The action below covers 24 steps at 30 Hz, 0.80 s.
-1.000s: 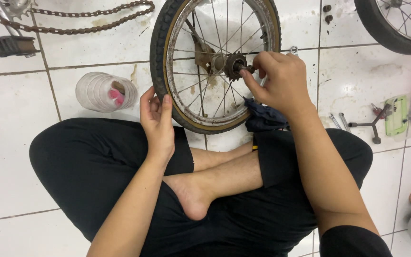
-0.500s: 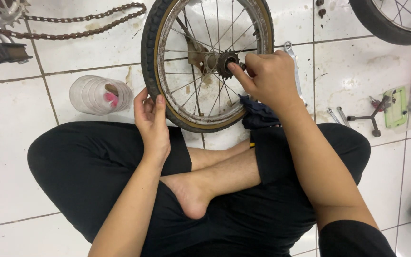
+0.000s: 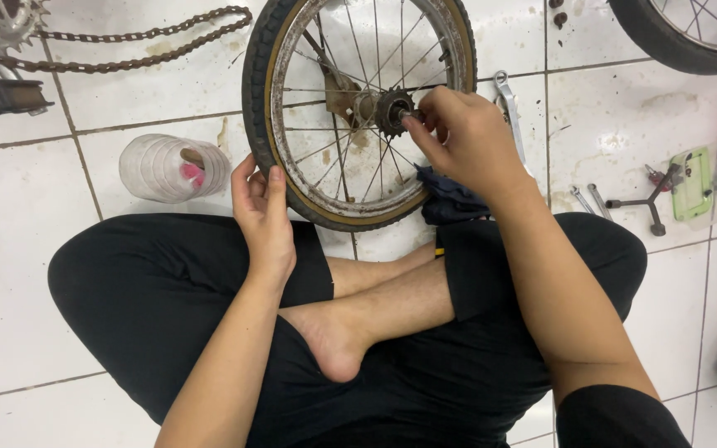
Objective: The person sits on the floor and cleans a bicycle wheel using a dark cloth. They wipe the tire, rim, and hub, then remove and clean the axle nut before placing it in a container. The person also uses a brush to scrub the wheel hub and spokes.
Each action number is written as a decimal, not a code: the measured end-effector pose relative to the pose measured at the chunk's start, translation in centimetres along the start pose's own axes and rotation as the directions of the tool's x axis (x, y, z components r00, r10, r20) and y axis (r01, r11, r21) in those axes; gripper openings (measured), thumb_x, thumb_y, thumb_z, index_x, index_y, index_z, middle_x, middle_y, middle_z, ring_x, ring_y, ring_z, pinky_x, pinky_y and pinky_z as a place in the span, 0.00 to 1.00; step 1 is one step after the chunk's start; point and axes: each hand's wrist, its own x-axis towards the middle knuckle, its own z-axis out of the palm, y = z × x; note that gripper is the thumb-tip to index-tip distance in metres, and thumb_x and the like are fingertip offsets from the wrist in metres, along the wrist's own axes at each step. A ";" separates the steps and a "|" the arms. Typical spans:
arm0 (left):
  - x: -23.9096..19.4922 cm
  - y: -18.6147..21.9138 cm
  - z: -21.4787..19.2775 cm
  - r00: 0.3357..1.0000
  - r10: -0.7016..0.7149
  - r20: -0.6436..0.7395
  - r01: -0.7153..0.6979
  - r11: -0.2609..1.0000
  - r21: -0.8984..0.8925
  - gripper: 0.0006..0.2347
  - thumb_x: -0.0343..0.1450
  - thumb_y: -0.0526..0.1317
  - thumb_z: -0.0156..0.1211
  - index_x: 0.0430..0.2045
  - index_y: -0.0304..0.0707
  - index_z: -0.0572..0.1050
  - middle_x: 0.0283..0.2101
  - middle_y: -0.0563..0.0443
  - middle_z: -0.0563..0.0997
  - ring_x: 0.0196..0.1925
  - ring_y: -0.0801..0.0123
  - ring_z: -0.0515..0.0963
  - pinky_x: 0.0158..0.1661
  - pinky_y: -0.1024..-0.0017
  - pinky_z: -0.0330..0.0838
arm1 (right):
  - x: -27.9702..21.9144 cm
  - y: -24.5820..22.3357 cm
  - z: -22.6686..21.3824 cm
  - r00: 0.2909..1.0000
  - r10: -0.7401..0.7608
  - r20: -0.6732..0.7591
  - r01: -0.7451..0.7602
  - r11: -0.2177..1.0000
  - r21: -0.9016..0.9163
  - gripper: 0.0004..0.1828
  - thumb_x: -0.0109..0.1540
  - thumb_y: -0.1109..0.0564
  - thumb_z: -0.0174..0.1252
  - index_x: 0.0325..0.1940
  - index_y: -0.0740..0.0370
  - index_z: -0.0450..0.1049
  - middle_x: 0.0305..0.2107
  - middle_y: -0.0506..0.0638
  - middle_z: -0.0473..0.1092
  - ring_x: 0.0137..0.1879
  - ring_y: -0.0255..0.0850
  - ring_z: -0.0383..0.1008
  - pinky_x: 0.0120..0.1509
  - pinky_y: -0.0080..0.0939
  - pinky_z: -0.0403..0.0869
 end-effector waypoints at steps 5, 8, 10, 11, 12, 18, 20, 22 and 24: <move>-0.4 0.8 0.3 1.000 0.028 -0.002 -0.028 0.999 0.026 0.14 0.79 0.40 0.57 0.59 0.42 0.66 0.40 0.56 0.72 0.41 0.80 0.74 0.41 0.80 0.71 | 0.1 -0.8 0.2 0.999 0.009 -0.034 -0.007 0.999 0.039 0.09 0.63 0.62 0.70 0.44 0.64 0.76 0.22 0.48 0.72 0.26 0.43 0.75 0.36 0.38 0.73; -0.2 0.4 0.2 1.000 0.027 0.002 -0.027 1.000 0.015 0.14 0.79 0.40 0.57 0.58 0.43 0.66 0.40 0.55 0.73 0.41 0.80 0.75 0.41 0.80 0.72 | 0.0 -0.8 0.1 0.999 -0.003 -0.047 0.003 1.000 0.016 0.11 0.62 0.64 0.69 0.47 0.63 0.78 0.26 0.48 0.73 0.30 0.41 0.76 0.39 0.37 0.75; -0.2 0.3 0.1 1.000 0.019 -0.001 -0.019 1.000 0.014 0.14 0.79 0.40 0.57 0.59 0.42 0.66 0.41 0.54 0.73 0.41 0.79 0.75 0.41 0.79 0.73 | -0.1 -0.9 0.1 0.998 -0.032 -0.048 0.032 0.999 0.007 0.17 0.59 0.64 0.71 0.51 0.62 0.78 0.30 0.47 0.73 0.34 0.42 0.77 0.42 0.39 0.76; -0.3 0.4 0.1 1.000 0.020 -0.002 -0.020 1.000 0.012 0.14 0.79 0.40 0.57 0.58 0.42 0.66 0.40 0.54 0.73 0.41 0.79 0.75 0.41 0.79 0.73 | -0.2 -0.8 0.1 0.998 -0.002 -0.059 0.005 0.999 0.039 0.10 0.63 0.64 0.69 0.47 0.65 0.78 0.26 0.51 0.73 0.30 0.44 0.76 0.38 0.39 0.75; -0.2 0.4 0.3 1.000 0.023 0.000 -0.023 1.000 0.006 0.14 0.79 0.41 0.58 0.58 0.42 0.66 0.40 0.54 0.73 0.41 0.79 0.75 0.40 0.79 0.72 | -0.3 -0.7 0.1 0.997 0.026 -0.071 -0.022 0.998 0.066 0.05 0.66 0.64 0.67 0.43 0.69 0.77 0.22 0.54 0.73 0.26 0.47 0.75 0.33 0.40 0.74; 0.0 0.0 0.1 1.000 0.008 0.002 -0.008 1.000 -0.007 0.14 0.79 0.40 0.57 0.58 0.43 0.67 0.41 0.54 0.73 0.41 0.78 0.76 0.40 0.79 0.74 | -0.2 -1.6 0.2 0.991 0.037 -0.129 -0.033 0.999 0.031 0.09 0.66 0.61 0.69 0.45 0.71 0.78 0.26 0.56 0.73 0.27 0.46 0.77 0.33 0.41 0.75; -0.1 -0.2 -0.2 1.000 0.008 -0.001 -0.008 1.000 -0.004 0.14 0.79 0.41 0.57 0.58 0.43 0.66 0.41 0.54 0.73 0.41 0.78 0.76 0.40 0.79 0.75 | 0.0 -2.1 0.4 0.993 0.030 -0.113 -0.028 0.999 0.016 0.06 0.65 0.64 0.68 0.44 0.69 0.79 0.26 0.54 0.73 0.28 0.45 0.78 0.34 0.39 0.76; 0.0 -0.5 -0.2 1.000 0.009 -0.001 -0.009 1.000 -0.003 0.14 0.79 0.41 0.57 0.58 0.43 0.66 0.41 0.54 0.73 0.41 0.78 0.76 0.39 0.79 0.75 | 0.2 -2.7 0.2 0.995 0.025 -0.100 -0.025 1.000 -0.001 0.04 0.64 0.66 0.66 0.43 0.67 0.80 0.26 0.52 0.73 0.28 0.44 0.78 0.34 0.37 0.76; 0.1 -0.6 -0.3 1.000 0.013 -0.002 -0.013 1.000 0.000 0.14 0.79 0.40 0.57 0.58 0.42 0.66 0.41 0.54 0.74 0.41 0.78 0.77 0.39 0.78 0.76 | 0.4 -3.5 -0.4 0.994 0.012 -0.107 -0.011 1.000 0.005 0.13 0.61 0.68 0.67 0.50 0.71 0.78 0.34 0.59 0.74 0.34 0.49 0.80 0.35 0.41 0.78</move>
